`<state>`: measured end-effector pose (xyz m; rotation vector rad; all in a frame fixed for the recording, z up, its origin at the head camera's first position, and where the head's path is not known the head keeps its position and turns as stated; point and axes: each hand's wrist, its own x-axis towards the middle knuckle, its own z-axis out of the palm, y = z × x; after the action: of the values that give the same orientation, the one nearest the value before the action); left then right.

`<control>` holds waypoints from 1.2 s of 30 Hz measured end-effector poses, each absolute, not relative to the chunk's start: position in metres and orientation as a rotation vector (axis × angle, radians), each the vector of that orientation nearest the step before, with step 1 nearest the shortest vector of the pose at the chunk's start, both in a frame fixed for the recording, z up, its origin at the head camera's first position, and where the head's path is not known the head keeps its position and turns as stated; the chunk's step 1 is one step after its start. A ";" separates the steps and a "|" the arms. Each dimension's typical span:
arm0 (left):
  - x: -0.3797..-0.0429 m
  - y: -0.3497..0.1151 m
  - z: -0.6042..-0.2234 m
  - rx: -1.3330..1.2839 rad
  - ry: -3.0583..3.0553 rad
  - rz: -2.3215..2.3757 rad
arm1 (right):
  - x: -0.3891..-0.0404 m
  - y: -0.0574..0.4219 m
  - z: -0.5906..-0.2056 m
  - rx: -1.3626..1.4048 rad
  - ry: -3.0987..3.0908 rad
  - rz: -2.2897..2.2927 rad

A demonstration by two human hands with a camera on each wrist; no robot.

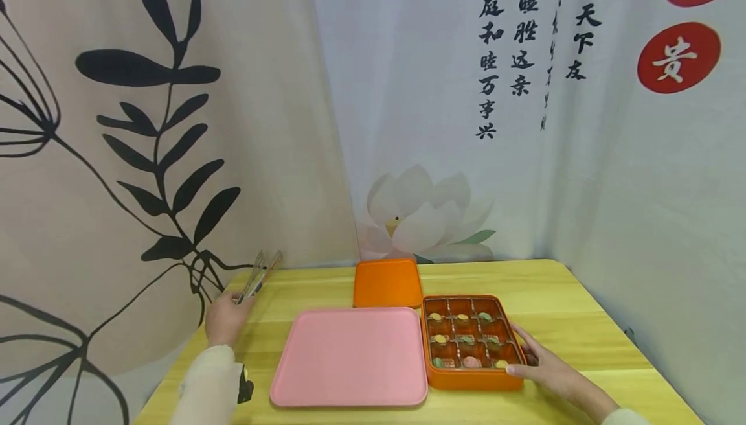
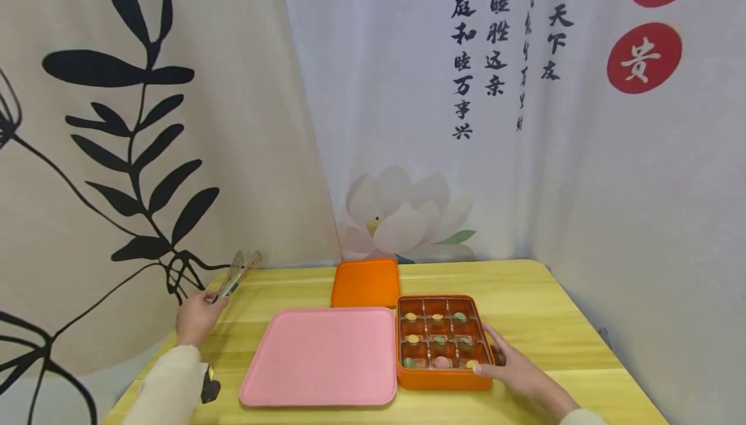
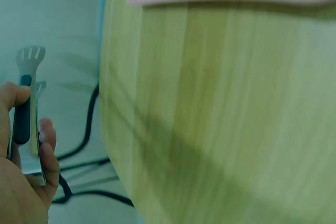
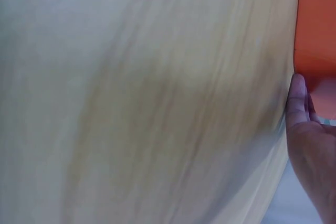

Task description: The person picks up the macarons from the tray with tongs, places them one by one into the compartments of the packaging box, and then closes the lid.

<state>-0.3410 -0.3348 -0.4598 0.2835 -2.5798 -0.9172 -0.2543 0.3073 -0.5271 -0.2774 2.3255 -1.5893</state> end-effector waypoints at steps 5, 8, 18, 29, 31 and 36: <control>-0.332 -0.354 -0.472 0.382 -2.534 -0.883 | -0.254 0.308 -0.528 -0.273 2.317 -1.593; -0.327 -0.362 -0.480 0.420 -2.512 -0.906 | -0.253 0.308 -0.530 -0.269 2.314 -1.584; -0.310 -0.380 -0.498 0.601 -2.480 -1.037 | -0.250 0.304 -0.529 -0.249 2.337 -1.570; -0.311 -0.383 -0.510 0.845 -2.408 -1.049 | -0.251 0.304 -0.526 -0.247 2.314 -1.595; -0.310 -0.383 -0.515 0.858 -2.390 -1.043 | -0.250 0.304 -0.525 -0.250 2.320 -1.590; -0.308 -0.383 -0.524 0.878 -2.346 -1.046 | -0.251 0.302 -0.525 -0.244 2.323 -1.580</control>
<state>-0.3080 -0.3829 -0.5241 0.8785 -2.3455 -1.0463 -0.2512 0.3022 -0.5248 -0.2435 2.3227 -1.5804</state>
